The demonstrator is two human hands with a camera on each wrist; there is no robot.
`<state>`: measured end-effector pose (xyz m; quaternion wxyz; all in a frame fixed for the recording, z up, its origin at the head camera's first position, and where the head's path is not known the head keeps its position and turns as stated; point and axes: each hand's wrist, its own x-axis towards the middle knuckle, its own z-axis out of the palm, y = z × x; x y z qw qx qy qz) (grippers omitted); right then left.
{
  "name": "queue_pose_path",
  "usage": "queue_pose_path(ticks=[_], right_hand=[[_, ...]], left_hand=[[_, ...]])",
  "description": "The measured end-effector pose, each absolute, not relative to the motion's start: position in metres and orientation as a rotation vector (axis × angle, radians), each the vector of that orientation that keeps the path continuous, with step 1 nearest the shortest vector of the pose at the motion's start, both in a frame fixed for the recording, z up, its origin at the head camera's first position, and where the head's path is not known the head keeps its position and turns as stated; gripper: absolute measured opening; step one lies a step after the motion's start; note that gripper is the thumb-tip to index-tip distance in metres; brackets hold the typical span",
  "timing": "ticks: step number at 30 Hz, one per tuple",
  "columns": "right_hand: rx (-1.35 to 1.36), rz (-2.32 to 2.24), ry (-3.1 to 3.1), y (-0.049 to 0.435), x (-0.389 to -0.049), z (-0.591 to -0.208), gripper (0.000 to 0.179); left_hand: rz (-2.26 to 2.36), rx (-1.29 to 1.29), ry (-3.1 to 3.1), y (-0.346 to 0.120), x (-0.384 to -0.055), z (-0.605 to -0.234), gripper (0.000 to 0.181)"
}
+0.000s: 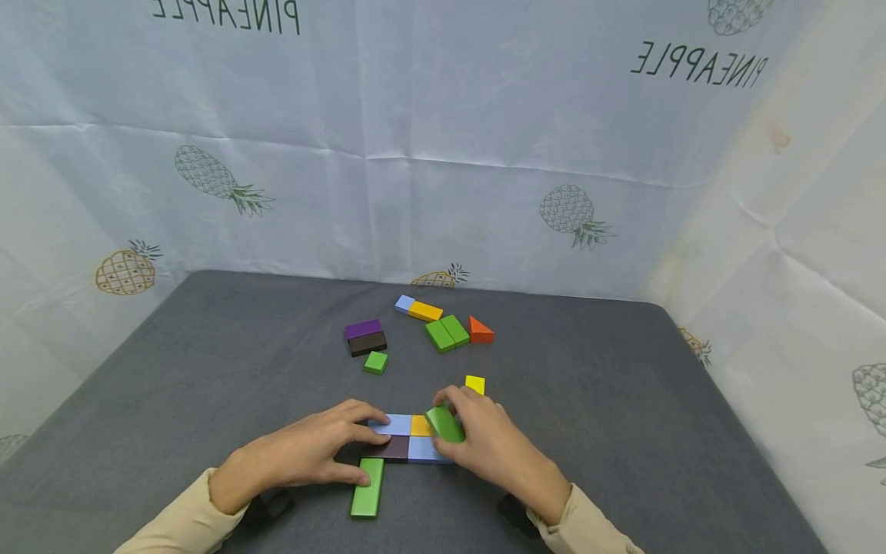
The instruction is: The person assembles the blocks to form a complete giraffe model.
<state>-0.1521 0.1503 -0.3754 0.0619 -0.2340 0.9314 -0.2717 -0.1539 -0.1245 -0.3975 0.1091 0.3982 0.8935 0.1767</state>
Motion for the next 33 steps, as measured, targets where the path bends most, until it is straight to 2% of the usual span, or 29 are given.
queue_pose_path(ticks=[8,19,33], right_hand=[[-0.618,-0.793,2.759,0.154,-0.138,-0.376,0.046],[-0.656,-0.820,2.738,0.158,-0.125,-0.386,0.045],[-0.564,-0.774,2.598,0.162,-0.116,-0.392,0.044]], left_hand=[[0.511,1.165,2.630,-0.124,-0.154,-0.397,0.048],[0.509,1.178,2.638,-0.124,-0.153,-0.397,0.048],[0.522,1.165,2.627,-0.125,-0.153,-0.397,0.049]])
